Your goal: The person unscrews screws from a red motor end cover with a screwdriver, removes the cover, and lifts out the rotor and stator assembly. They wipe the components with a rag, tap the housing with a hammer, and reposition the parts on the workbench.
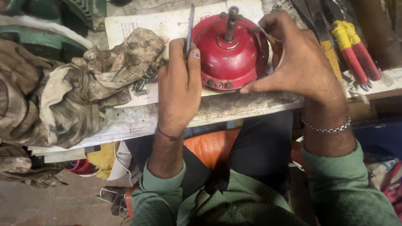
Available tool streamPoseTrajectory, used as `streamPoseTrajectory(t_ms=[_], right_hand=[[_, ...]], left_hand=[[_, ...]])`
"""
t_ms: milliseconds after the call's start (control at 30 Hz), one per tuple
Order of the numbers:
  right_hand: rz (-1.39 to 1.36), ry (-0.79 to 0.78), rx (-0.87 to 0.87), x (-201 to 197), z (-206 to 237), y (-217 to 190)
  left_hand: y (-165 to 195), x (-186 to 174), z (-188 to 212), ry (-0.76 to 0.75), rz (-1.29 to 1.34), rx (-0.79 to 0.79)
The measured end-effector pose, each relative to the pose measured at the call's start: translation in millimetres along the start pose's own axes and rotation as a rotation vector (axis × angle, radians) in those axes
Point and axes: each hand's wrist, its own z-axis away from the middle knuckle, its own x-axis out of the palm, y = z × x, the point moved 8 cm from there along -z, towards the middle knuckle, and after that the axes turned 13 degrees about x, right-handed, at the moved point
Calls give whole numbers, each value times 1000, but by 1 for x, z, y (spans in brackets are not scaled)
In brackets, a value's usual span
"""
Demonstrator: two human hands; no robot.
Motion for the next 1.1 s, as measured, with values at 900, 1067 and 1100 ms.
streamPoseTrajectory(t_ms=[900,1067,1100], right_hand=[[148,-429,65,24,40,-53],[50,-23,197,-34,35,-61],[11,99,177,-45,36,-65]], left_hand=[[2,-23,4,560,1155,168],[31,-39,3,138,257,290],[41,-28,7,15,93,338]])
